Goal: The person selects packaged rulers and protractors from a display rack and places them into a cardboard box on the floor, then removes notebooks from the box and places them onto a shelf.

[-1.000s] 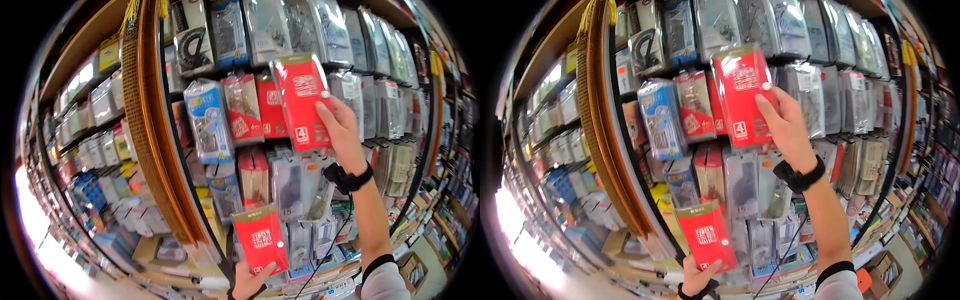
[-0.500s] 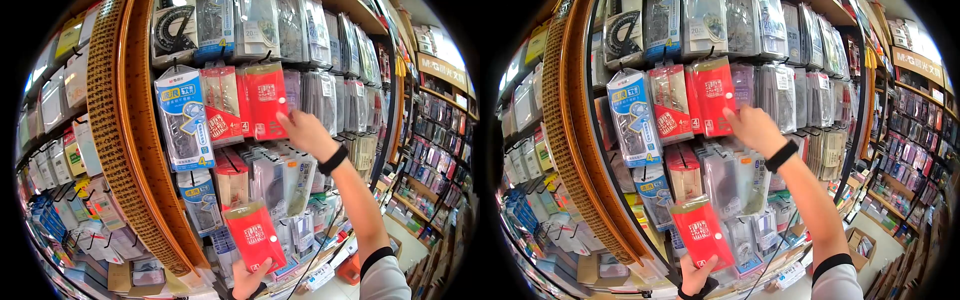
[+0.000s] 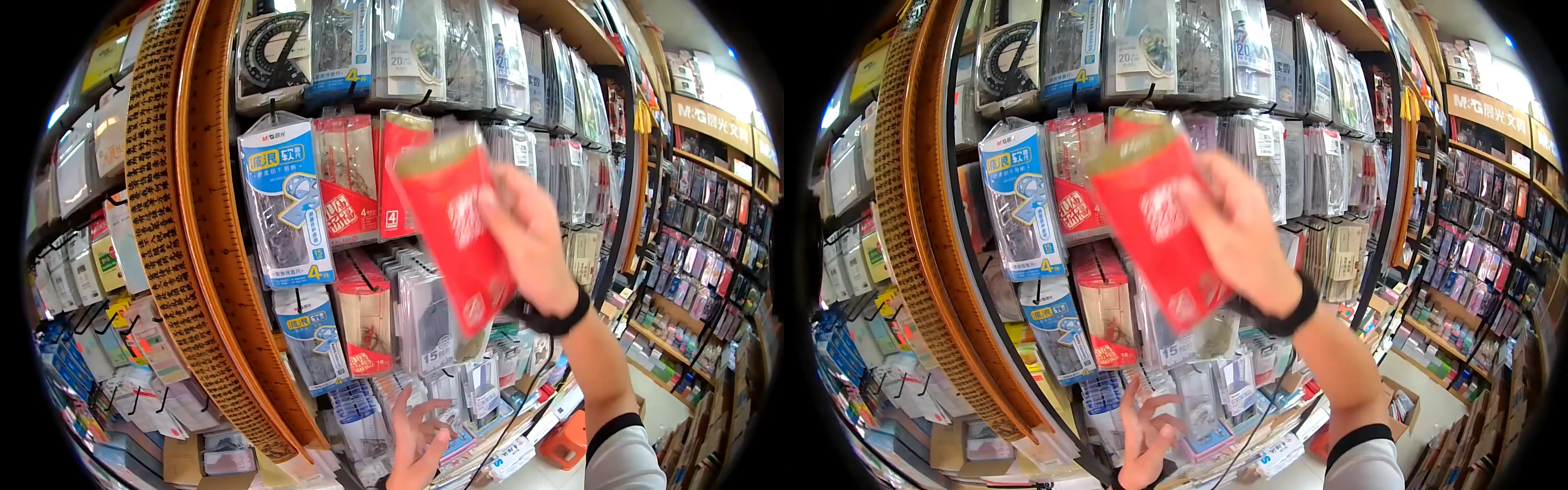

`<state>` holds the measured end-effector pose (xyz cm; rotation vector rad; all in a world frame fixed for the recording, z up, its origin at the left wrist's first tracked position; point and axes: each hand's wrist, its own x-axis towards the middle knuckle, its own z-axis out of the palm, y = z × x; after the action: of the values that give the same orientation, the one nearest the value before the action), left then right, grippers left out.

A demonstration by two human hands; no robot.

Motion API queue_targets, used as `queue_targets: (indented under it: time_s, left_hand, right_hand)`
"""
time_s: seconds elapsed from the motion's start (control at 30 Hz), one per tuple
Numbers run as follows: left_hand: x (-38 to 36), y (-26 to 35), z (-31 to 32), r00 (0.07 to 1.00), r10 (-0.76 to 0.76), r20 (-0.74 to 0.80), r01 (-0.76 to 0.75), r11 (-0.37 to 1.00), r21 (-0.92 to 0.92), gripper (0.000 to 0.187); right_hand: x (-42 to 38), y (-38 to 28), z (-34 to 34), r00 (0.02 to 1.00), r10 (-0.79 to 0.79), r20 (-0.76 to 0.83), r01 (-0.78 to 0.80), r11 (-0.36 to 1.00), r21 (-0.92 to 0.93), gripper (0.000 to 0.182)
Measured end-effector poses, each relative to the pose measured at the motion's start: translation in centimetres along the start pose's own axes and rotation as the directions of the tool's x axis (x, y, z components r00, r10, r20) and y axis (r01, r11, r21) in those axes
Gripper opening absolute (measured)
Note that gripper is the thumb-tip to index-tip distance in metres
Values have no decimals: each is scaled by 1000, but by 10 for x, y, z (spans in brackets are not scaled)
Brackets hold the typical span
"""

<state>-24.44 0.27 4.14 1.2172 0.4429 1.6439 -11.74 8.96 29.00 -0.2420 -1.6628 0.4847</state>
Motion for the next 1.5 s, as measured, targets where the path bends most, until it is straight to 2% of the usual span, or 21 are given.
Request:
queue_targets:
  time_s: [0.03, 0.1, 0.13, 0.23, 0.37, 0.5, 0.6, 0.63, 0.7, 0.73, 0.83, 0.93, 1.03, 1.23, 1.33, 1.43, 1.5]
  left_hand:
    - [-2, 2, -1, 1000, 4, 8, -5, 997, 80, 81]
    - [-5, 5, -3, 1000, 15, 21, -20, 972, 235, 82]
    - [-6, -3, -8, 1000, 16, 27, -20, 988, 155, 81]
    - [-7, -7, -16, 999, 29, 41, -31, 997, 66, 75]
    - [-10, -5, -23, 1000, -26, 11, 25, 996, 87, 69]
    - [-14, -6, -32, 997, -72, 32, 68, 990, 123, 67]
    - [-16, -6, -35, 999, -32, 3, 31, 989, 145, 66]
    - [-15, -6, -35, 1000, -2, -18, 5, 988, 156, 66]
    - [-15, -6, -42, 997, -66, 35, 60, 988, 140, 66]
    - [-16, -5, -45, 993, -103, 64, 94, 987, 134, 66]
    - [-19, -1, -39, 979, -205, -17, 206, 979, 17, 50]
    - [-22, -12, -50, 964, -252, 84, 243, 965, 97, 63]
    - [-30, -31, -64, 978, -112, 177, 43, 933, 357, 67]
    - [-42, -38, -71, 985, -130, 114, 106, 975, 195, 66]
    - [-45, -40, -79, 979, -143, 147, 116, 976, 183, 64]
    - [-49, -38, -85, 975, -189, 116, 161, 963, 215, 63]
    - [-51, -36, -86, 979, -174, 109, 153, 972, 177, 62]
  right_hand:
    - [20, 4, -7, 997, -77, -32, 76, 996, -45, 18]
    - [49, 9, -14, 982, -175, -70, 149, 949, -278, 17]
    - [61, 14, -16, 984, -157, -84, 121, 935, -334, 18]
    - [81, 37, -19, 993, -46, -106, 0, 918, -397, 20]
    - [81, 57, -20, 992, -47, -115, -7, 902, -431, 23]
    - [77, 60, -17, 987, 83, -135, -119, 951, -286, 20]
    - [60, 45, -11, 990, -67, -125, 10, 913, -409, 17]
    - [58, 39, -8, 987, -59, -147, 8, 946, -324, 17]
    - [55, 32, -6, 981, -30, -193, 0, 989, -150, 15]
    - [59, 33, -10, 981, -73, -182, 31, 974, -224, 16]
    - [70, 27, -9, 988, 3, -153, -50, 953, -300, 19]
    - [76, 36, -10, 985, 29, -173, -74, 962, -261, 22]
    - [78, 36, -10, 982, 44, -183, -88, 967, -238, 23]
    - [77, 27, -10, 973, 93, -213, -143, 963, -230, 27]
    - [80, 23, -14, 968, 105, -229, -167, 947, -274, 29]
    - [82, 18, -17, 972, 93, -216, -167, 919, -358, 29]
    - [81, 11, -17, 969, 164, -186, -221, 912, -347, 30]
